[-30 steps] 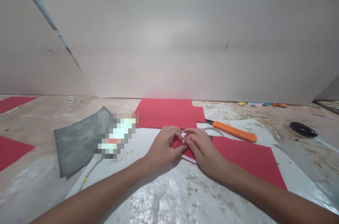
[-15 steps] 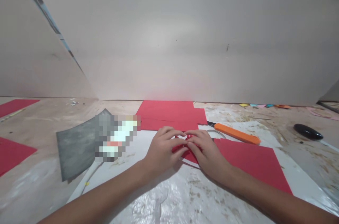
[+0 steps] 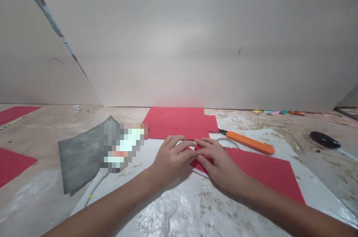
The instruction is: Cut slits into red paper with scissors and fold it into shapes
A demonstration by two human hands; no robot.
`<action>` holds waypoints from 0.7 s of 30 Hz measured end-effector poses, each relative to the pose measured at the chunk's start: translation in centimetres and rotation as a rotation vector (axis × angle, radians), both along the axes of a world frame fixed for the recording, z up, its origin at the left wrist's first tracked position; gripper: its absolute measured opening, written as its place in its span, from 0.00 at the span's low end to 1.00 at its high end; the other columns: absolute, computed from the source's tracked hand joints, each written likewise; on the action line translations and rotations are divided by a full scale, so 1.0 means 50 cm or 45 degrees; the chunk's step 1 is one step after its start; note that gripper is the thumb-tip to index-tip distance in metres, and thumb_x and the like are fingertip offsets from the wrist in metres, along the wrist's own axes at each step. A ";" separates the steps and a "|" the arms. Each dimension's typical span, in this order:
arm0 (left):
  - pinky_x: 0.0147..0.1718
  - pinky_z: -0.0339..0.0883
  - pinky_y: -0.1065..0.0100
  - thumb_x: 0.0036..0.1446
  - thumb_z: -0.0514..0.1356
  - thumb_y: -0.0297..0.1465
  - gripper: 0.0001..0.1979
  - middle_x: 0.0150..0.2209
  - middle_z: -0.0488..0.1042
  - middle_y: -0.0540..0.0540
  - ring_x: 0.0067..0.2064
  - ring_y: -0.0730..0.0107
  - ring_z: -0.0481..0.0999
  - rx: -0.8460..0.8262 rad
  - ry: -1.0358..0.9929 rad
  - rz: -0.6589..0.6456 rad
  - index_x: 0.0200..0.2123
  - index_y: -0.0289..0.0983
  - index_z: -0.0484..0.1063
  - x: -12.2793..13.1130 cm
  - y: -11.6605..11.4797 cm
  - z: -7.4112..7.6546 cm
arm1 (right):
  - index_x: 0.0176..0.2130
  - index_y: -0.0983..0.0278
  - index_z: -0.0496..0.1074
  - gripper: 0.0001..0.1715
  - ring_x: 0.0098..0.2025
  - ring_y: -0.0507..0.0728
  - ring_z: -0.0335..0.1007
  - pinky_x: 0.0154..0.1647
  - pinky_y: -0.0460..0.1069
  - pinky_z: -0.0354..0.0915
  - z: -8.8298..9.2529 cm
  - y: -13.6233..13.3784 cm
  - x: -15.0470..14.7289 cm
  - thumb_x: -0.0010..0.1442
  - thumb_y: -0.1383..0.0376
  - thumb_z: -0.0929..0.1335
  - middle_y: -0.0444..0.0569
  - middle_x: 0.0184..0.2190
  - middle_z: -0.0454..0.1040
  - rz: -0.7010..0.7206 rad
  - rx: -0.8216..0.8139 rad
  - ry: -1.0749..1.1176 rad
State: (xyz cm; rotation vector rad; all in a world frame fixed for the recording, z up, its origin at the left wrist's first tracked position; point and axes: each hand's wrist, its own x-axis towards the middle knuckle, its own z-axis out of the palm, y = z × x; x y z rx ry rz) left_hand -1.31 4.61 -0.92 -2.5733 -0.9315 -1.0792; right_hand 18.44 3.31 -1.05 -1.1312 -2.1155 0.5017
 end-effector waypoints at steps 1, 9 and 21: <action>0.43 0.63 0.59 0.59 0.61 0.26 0.08 0.46 0.79 0.49 0.47 0.59 0.72 -0.048 -0.021 -0.004 0.38 0.44 0.77 0.000 0.001 -0.001 | 0.39 0.55 0.79 0.13 0.62 0.66 0.60 0.56 0.70 0.63 -0.001 0.001 0.002 0.66 0.67 0.65 0.50 0.56 0.72 -0.007 0.003 -0.012; 0.50 0.64 0.58 0.63 0.58 0.32 0.08 0.48 0.78 0.48 0.50 0.61 0.71 -0.511 -0.065 -0.033 0.38 0.44 0.79 -0.003 0.009 0.020 | 0.38 0.56 0.76 0.05 0.57 0.66 0.64 0.56 0.67 0.62 -0.010 0.015 0.010 0.60 0.67 0.70 0.50 0.52 0.74 -0.002 0.239 -0.021; 0.52 0.63 0.58 0.62 0.59 0.31 0.08 0.49 0.79 0.50 0.50 0.61 0.70 -0.541 -0.060 -0.137 0.36 0.43 0.80 0.000 0.014 0.019 | 0.38 0.58 0.74 0.08 0.56 0.64 0.63 0.57 0.65 0.60 -0.004 0.010 0.009 0.58 0.70 0.68 0.49 0.51 0.74 0.043 0.391 -0.057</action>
